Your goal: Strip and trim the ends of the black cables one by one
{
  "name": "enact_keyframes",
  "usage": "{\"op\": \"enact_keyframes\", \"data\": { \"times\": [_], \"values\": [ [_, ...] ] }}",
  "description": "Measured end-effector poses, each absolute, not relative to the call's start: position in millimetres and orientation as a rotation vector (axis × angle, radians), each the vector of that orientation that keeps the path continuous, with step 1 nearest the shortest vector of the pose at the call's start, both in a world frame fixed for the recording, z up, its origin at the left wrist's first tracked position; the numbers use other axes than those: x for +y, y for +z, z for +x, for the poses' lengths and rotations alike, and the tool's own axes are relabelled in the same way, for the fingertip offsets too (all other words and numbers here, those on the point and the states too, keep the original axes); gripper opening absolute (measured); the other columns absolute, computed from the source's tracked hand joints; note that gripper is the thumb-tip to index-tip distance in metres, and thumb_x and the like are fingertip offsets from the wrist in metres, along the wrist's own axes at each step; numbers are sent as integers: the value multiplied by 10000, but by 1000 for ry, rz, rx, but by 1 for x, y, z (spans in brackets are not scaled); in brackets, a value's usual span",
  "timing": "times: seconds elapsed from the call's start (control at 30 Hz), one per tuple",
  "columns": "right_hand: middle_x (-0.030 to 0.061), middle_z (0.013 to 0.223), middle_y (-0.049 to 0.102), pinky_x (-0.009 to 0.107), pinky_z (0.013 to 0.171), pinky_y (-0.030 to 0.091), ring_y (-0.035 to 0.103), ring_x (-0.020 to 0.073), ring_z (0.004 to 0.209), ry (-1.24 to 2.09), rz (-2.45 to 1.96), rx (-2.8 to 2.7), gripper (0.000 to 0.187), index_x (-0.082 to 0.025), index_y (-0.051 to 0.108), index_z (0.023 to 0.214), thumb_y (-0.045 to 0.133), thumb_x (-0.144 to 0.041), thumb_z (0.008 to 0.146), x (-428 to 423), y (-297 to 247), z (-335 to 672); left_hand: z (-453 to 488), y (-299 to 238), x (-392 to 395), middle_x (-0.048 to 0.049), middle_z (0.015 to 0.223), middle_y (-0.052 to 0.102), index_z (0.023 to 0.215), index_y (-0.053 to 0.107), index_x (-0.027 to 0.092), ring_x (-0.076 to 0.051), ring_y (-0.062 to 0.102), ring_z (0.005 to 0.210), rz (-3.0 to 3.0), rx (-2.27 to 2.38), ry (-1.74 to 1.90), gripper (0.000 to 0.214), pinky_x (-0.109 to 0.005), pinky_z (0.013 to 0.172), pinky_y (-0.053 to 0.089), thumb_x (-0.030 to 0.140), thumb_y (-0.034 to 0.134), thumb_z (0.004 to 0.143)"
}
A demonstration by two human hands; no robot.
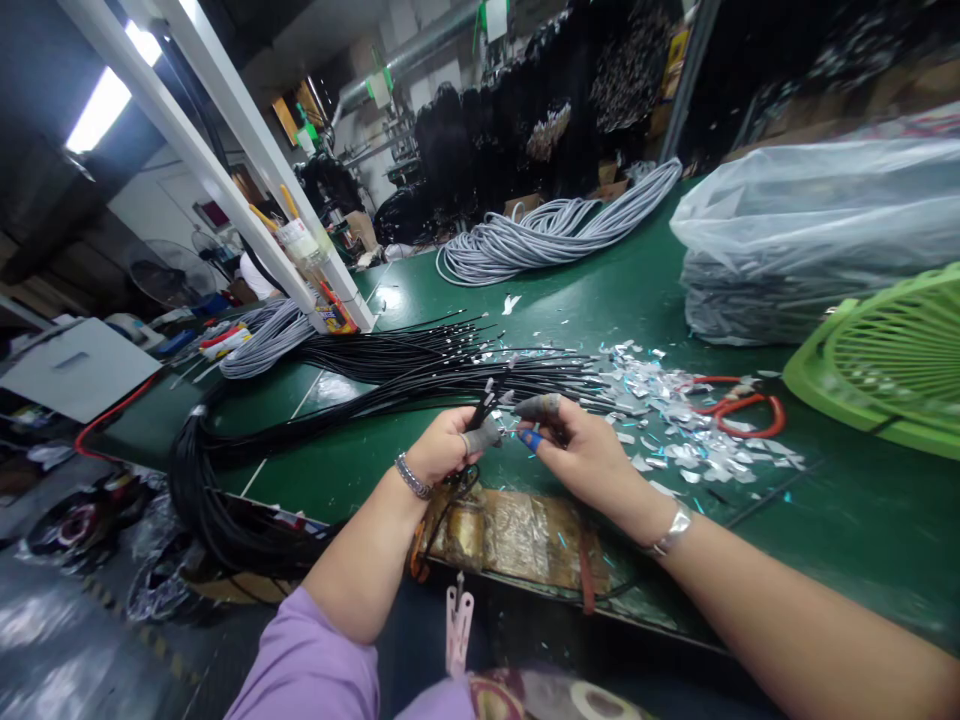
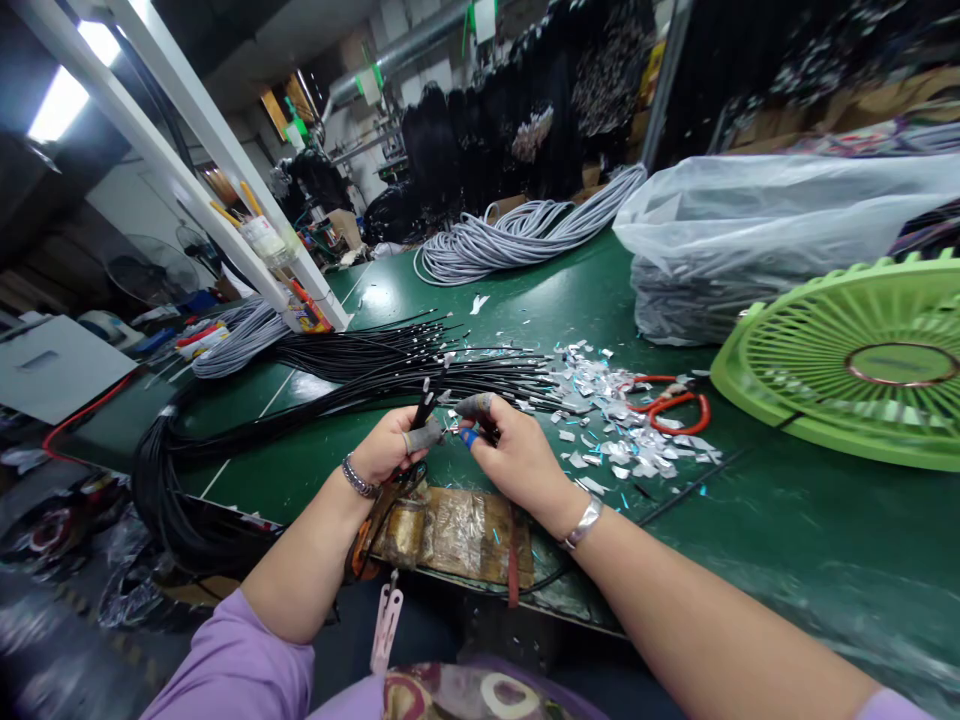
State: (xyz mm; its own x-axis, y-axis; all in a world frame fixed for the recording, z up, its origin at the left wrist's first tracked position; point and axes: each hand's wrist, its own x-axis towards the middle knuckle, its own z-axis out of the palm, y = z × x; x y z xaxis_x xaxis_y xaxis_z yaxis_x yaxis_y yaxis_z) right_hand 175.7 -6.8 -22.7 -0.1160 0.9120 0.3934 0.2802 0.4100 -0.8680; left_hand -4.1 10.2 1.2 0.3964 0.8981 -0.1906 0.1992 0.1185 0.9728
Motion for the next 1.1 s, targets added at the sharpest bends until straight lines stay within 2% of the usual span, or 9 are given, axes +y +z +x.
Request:
{"op": "enact_keyframes", "data": {
  "times": [0.17,0.3,0.43,0.53,0.67,0.73,0.87,1.1],
  "values": [
    [37,808,701,316,668,499,620,196,721,603,-1071,-1791,257,-235,645,888,514,-158,682,-8,-22,178,0,4,10,76,407,417,659,571,134,-25,301,352,1421,1067,660,420,-187,371,180,483,789,579],
    [37,763,677,323,651,490,598,194,686,583,-1007,-1824,203,-233,648,866,535,-191,703,-8,-22,180,-2,3,10,84,412,412,681,562,136,-20,282,343,1403,1083,672,420,-189,367,161,479,785,586],
    [41,792,683,330,655,500,610,196,705,814,-1017,-1591,168,-229,622,896,564,-294,753,-4,-22,180,-4,2,10,89,410,406,706,556,140,-17,252,325,1371,1086,706,434,-190,356,134,508,764,606],
    [46,811,679,313,635,490,598,185,708,1056,-1045,-1440,200,-216,609,849,601,-385,741,-2,-21,178,-3,2,10,88,403,407,723,565,139,-21,250,321,1370,1080,704,431,-191,353,128,504,763,608],
    [7,704,618,245,454,351,445,111,524,1366,-1069,-1315,314,-195,606,812,662,-475,681,-3,-20,173,-2,1,10,83,410,408,722,571,131,-25,269,337,1370,1057,714,397,-191,367,144,469,759,632],
    [-30,614,554,222,418,268,365,84,476,1460,-1075,-1246,356,-184,607,801,700,-486,637,-4,-20,171,-3,1,10,82,412,411,712,566,131,-25,277,343,1367,1049,719,382,-190,372,151,447,765,632],
    [-72,535,467,200,412,198,292,55,440,1569,-1092,-1147,382,-170,607,788,730,-474,593,-4,-23,171,-3,0,10,88,413,419,720,559,135,-17,263,324,1363,1067,713,404,-186,355,140,460,771,610],
    [-67,536,472,204,413,220,327,70,461,1518,-1107,-1194,307,-177,612,779,703,-413,606,-3,-22,169,-3,0,10,86,406,418,698,562,136,-20,272,325,1400,1042,697,401,-188,351,161,464,770,598]
  ]
}}
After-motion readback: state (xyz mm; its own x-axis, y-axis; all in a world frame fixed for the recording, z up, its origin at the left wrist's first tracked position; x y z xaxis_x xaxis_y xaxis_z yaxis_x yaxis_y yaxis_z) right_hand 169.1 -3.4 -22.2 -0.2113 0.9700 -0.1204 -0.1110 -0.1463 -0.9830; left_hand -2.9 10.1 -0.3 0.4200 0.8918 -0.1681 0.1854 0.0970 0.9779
